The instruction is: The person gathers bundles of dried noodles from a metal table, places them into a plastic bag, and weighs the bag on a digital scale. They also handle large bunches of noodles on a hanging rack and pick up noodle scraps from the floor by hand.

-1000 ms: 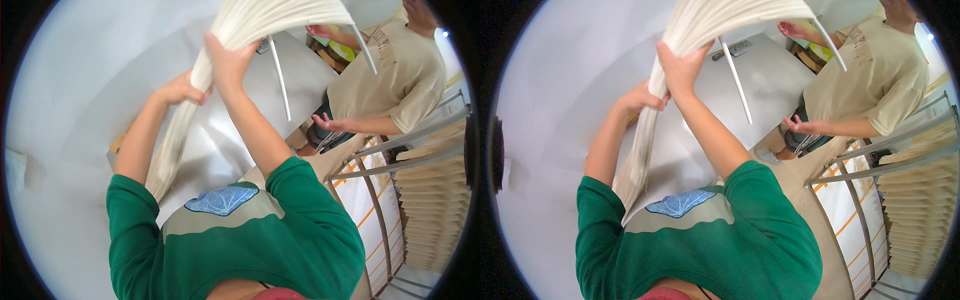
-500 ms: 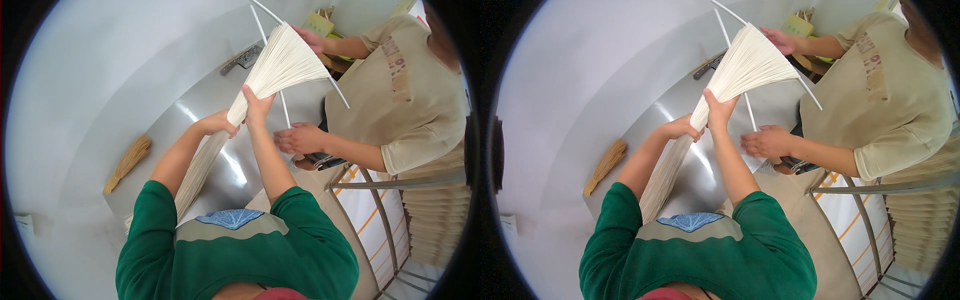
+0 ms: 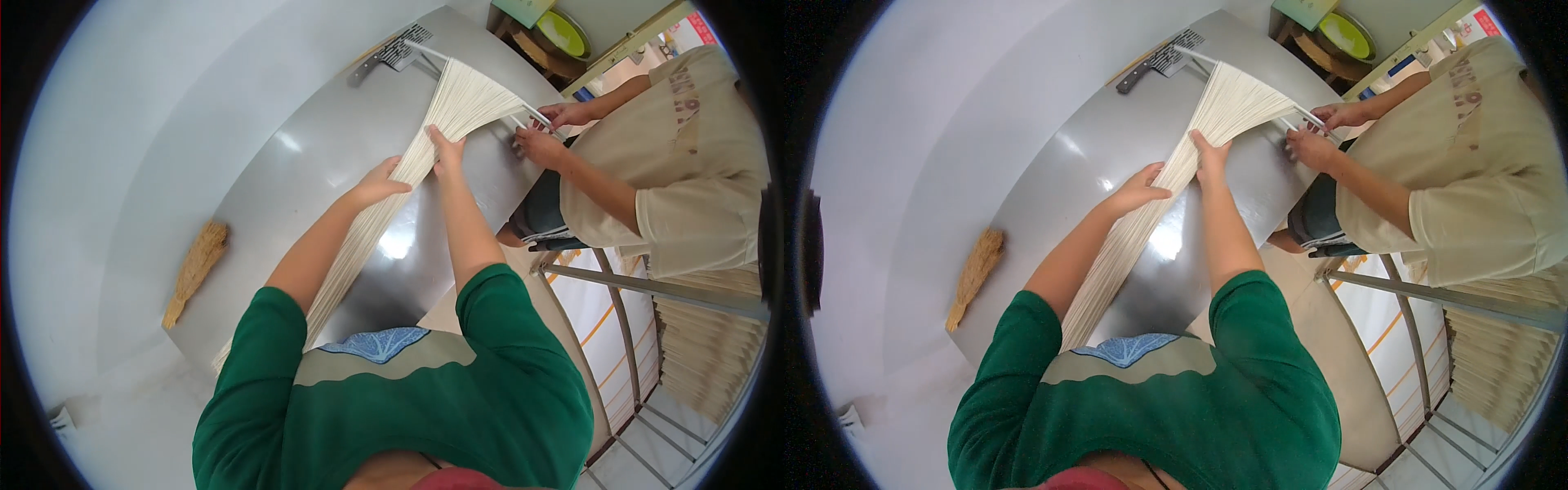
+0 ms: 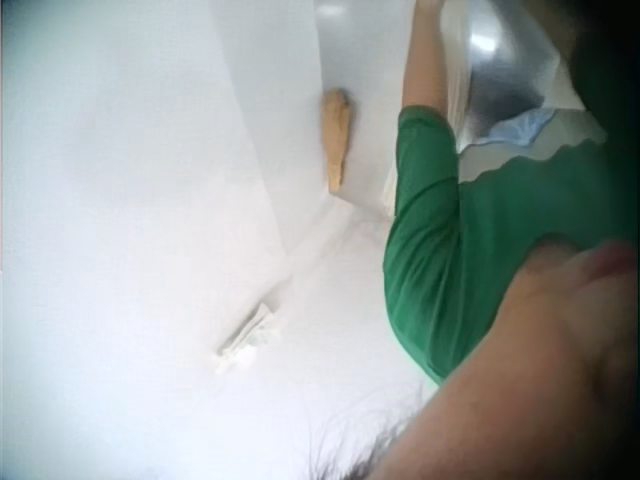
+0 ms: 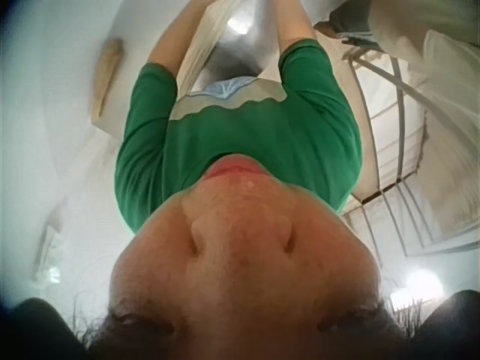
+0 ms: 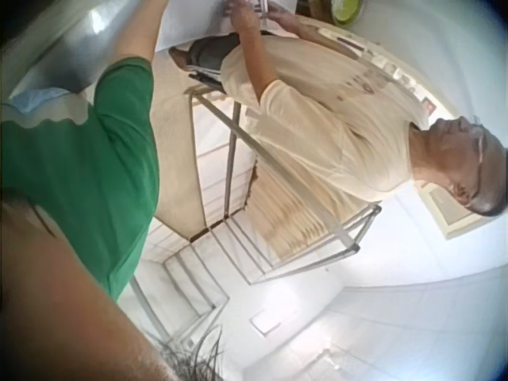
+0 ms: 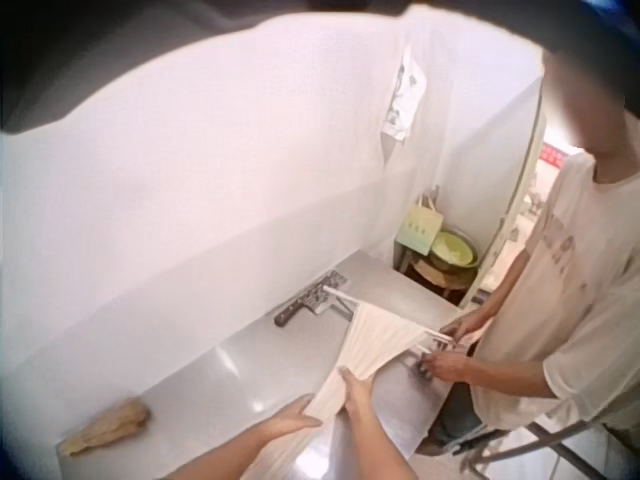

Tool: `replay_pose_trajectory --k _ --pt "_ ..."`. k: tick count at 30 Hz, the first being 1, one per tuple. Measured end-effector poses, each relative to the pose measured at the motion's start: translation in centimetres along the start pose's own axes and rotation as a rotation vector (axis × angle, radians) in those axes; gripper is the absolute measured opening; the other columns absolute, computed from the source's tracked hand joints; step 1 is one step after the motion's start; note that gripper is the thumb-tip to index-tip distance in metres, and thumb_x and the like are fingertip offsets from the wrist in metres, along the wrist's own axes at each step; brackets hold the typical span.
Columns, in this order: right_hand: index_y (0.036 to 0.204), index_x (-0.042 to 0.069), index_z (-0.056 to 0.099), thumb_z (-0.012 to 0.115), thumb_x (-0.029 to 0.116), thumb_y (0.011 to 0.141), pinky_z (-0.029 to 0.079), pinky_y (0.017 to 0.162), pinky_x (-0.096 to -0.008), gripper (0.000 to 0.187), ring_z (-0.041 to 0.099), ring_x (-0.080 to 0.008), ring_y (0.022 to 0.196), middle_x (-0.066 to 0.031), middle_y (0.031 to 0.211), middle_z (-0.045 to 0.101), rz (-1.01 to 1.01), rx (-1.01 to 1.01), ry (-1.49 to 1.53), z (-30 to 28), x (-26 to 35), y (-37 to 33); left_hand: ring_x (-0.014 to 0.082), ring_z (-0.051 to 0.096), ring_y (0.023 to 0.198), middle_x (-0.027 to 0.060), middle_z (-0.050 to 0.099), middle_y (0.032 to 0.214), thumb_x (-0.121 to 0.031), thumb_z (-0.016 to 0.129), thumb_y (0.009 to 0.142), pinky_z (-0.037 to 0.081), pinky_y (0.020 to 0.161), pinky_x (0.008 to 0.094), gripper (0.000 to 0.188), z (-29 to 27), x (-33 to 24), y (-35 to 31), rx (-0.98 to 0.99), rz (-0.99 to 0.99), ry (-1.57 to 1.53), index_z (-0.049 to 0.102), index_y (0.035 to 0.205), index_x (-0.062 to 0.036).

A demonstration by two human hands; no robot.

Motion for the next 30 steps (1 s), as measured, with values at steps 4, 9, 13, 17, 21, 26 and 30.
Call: replay_pose_trajectory --k 4,9,13,17,21,26,30 --pt "0.132 0.006 0.028 0.061 0.022 0.084 0.037 0.098 -0.0416 0.061 0.043 -0.0279 0.116 -0.0116 0.128 0.043 0.13 0.19 0.209 -1.9 0.2 1.5 0.0229 0.046 0.114 0.0145 0.047 0.125 -0.018 0.063 0.078 0.036 0.095 0.0326 0.053 -1.5 2.2 -9.6 -0.171 0.232 0.46 0.044 0.125 -0.0028" --pt "0.138 0.007 0.02 0.046 0.045 0.09 0.026 0.104 -0.0428 0.067 0.031 -0.0266 0.126 -0.0106 0.139 0.032 0.311 0.196 0.099 -3.7 2.2 -2.2 0.0217 0.056 0.097 0.0113 0.059 0.107 -0.02 0.059 0.084 0.044 0.084 0.0333 0.037 1.2 9.8 -27.1 -0.202 -0.149 0.072 0.053 0.115 -0.0027" --pt "0.137 0.005 0.023 0.049 0.039 0.089 0.027 0.103 -0.0418 0.065 0.031 -0.0237 0.127 -0.0104 0.141 0.027 0.233 0.212 -0.254 -7.3 2.7 -7.1 0.0243 0.059 0.092 0.0131 0.061 0.1 -0.023 0.06 0.081 0.047 0.078 0.0329 0.034 5.6 18.2 -40.1 -0.508 -0.335 0.148 0.056 0.11 -0.0054" --pt "0.119 0.006 0.047 0.058 0.027 0.085 0.039 0.092 -0.0382 0.042 0.049 -0.0242 0.108 -0.0113 0.122 0.049 -0.194 0.327 -0.907 -8.8 3.3 -12.8 0.0306 0.053 0.096 0.0141 0.056 0.104 -0.025 0.061 0.076 0.043 0.084 0.0372 0.037 8.6 18.3 -44.4 -0.735 -0.351 0.449 0.056 0.108 -0.007" --pt "0.088 0.007 0.06 0.065 0.022 0.076 0.043 0.077 -0.0382 0.021 0.055 -0.0288 0.086 -0.0115 0.093 0.058 -0.479 0.936 -1.446 -2.8 2.2 -21.1 0.0334 0.049 0.1 0.0156 0.053 0.109 -0.02 0.064 0.071 0.041 0.086 0.0388 0.042 8.8 23.7 -43.4 -0.915 -0.22 0.645 0.054 0.11 -0.0075" --pt "0.09 0.007 0.059 0.067 0.021 0.07 0.044 0.075 -0.0412 0.026 0.054 -0.0318 0.087 -0.0128 0.091 0.058 -0.665 1.231 -1.494 -0.2 0.6 -22.6 0.0335 0.048 0.104 0.0159 0.052 0.113 -0.022 0.063 0.071 0.039 0.089 0.0416 0.044 6.4 17.7 -35.7 -0.855 -0.184 0.81 0.053 0.111 -0.0068" --pt "0.11 0.007 0.056 0.068 0.025 0.07 0.042 0.089 -0.04 0.045 0.051 -0.0347 0.105 -0.0192 0.114 0.053 -0.63 1.191 -1.71 -2.1 -0.2 -16.8 0.032 0.044 0.111 0.0158 0.049 0.119 -0.023 0.062 0.072 0.035 0.094 0.0412 0.046 3.6 15.2 -29.4 -0.822 -0.129 0.819 0.053 0.114 -0.0083"
Point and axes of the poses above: each hand's wrist, its own y-axis towards the middle knuckle, its own z-axis out of the palm, x = y × z, the point moved 7 cm from there along y, towards the middle knuckle
